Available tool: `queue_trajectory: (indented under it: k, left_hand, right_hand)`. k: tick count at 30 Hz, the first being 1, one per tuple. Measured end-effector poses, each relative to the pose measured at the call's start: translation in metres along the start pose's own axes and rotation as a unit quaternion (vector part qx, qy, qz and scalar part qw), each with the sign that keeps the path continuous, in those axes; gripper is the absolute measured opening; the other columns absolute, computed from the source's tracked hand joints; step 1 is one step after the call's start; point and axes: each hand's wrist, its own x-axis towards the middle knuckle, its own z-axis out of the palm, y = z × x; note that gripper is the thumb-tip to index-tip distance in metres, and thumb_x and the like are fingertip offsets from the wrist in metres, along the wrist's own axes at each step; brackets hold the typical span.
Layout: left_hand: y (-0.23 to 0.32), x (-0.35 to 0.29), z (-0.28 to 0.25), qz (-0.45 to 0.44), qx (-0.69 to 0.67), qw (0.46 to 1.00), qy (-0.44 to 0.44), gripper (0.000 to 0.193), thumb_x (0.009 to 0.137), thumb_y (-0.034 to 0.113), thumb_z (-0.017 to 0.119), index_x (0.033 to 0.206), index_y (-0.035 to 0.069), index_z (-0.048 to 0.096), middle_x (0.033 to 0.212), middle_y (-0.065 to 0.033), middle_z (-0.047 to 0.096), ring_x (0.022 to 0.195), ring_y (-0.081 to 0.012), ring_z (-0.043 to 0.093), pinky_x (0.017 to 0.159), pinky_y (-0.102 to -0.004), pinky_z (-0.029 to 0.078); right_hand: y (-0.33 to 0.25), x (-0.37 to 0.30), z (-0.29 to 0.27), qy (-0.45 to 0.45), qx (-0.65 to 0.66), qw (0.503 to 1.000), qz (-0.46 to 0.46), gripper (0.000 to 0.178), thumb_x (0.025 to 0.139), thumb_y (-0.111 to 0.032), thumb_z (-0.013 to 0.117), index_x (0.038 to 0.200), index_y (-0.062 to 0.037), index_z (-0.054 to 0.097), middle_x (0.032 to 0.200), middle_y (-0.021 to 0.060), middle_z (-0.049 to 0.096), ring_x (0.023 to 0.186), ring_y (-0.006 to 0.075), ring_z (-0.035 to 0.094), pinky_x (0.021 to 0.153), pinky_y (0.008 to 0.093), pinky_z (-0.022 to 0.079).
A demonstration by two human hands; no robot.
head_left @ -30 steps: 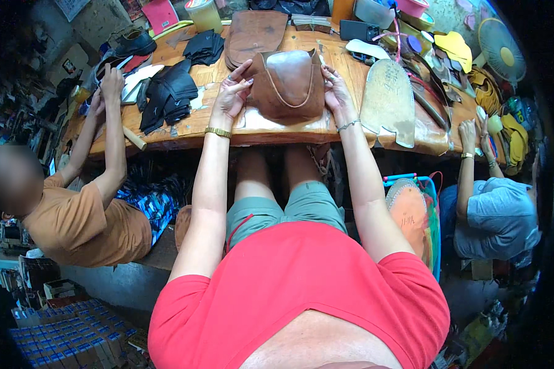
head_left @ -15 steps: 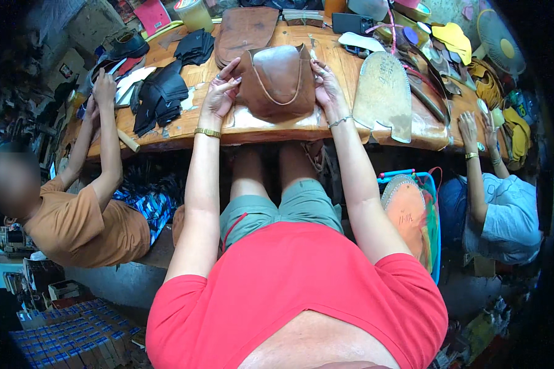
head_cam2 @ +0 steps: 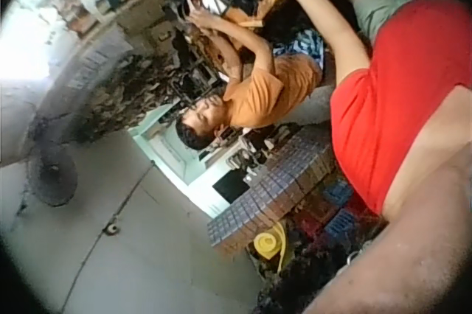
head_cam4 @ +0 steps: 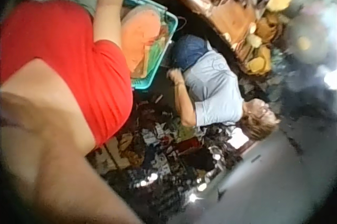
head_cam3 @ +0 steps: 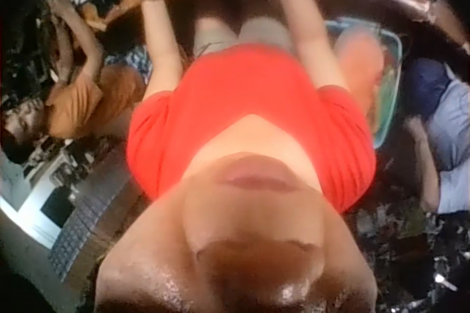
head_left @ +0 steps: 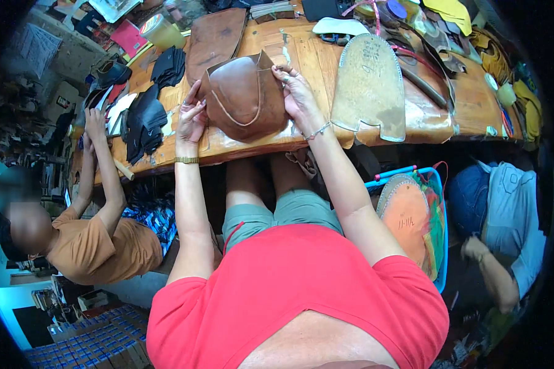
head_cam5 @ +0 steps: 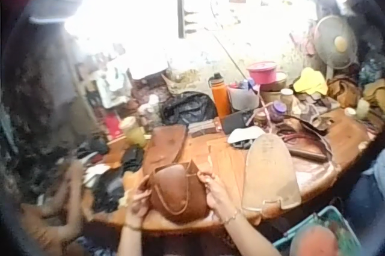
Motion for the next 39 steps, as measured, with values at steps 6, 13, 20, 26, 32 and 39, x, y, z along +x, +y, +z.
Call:
queue_trajectory:
  k: [6,13,20,26,32,39]
  left_hand:
    - [-0.002,0.001,0.004,0.005,0.016,1.000,0.019,0.057,0.081,-0.008,0.054,0.136,0.004,0.041,0.136,-0.0110,0.047,0.122,-0.0197,0.048,0.102,-0.0323,0.039]
    - [-0.003,0.001,0.001,-0.010,-0.005,0.999,0.034,0.055,0.081,-0.009,0.056,0.133,0.003,0.044,0.133,-0.0117,0.049,0.115,-0.0185,0.054,0.097,-0.0298,0.045]
    - [0.001,0.000,0.003,-0.020,-0.022,1.000,-0.001,0.055,0.082,-0.008,0.054,0.134,0.004,0.043,0.133,-0.0104,0.049,0.117,-0.0185,0.052,0.098,-0.0288,0.044]
    - [-0.007,0.002,-0.014,0.015,0.006,1.000,-0.008,0.053,0.080,-0.009,0.053,0.132,0.004,0.046,0.133,-0.0094,0.049,0.126,-0.0185,0.043,0.103,-0.0289,0.038]
    - [0.000,0.000,0.001,0.015,-0.030,0.999,-0.027,0.054,0.080,-0.010,0.056,0.132,0.003,0.046,0.128,-0.0087,0.054,0.103,-0.0129,0.059,0.089,-0.0238,0.048]
    - [-0.002,0.001,-0.001,0.029,-0.061,0.998,0.006,0.056,0.077,-0.012,0.060,0.130,0.003,0.049,0.120,-0.0061,0.058,0.092,-0.0094,0.061,0.078,-0.0187,0.050]
  right_hand:
    - [-0.002,-0.005,0.005,0.039,0.000,0.999,0.008,0.015,0.082,0.001,0.065,0.092,-0.0055,0.058,0.091,0.0063,0.065,0.088,0.0144,0.062,0.082,0.0254,0.049]
    - [0.003,-0.003,0.000,0.039,0.010,0.999,0.002,0.018,0.081,0.002,0.065,0.096,-0.0036,0.056,0.093,0.0080,0.065,0.090,0.0149,0.061,0.084,0.0255,0.048]
    - [0.003,-0.001,-0.003,0.034,-0.001,0.999,-0.002,0.017,0.081,0.000,0.066,0.096,-0.0040,0.058,0.093,0.0069,0.065,0.090,0.0148,0.061,0.085,0.0265,0.048]
    - [0.001,-0.004,-0.002,-0.004,-0.014,1.000,0.000,0.016,0.082,-0.001,0.065,0.096,-0.0049,0.060,0.093,0.0070,0.066,0.090,0.0147,0.062,0.084,0.0268,0.049]
    - [-0.003,-0.001,-0.004,-0.006,-0.043,0.999,-0.001,0.013,0.084,-0.001,0.063,0.096,-0.0044,0.060,0.094,0.0070,0.066,0.091,0.0161,0.063,0.083,0.0273,0.051]
    - [-0.007,0.003,-0.012,-0.016,-0.063,0.998,-0.002,0.014,0.084,-0.001,0.062,0.098,-0.0055,0.060,0.095,0.0065,0.066,0.091,0.0162,0.063,0.083,0.0284,0.052]
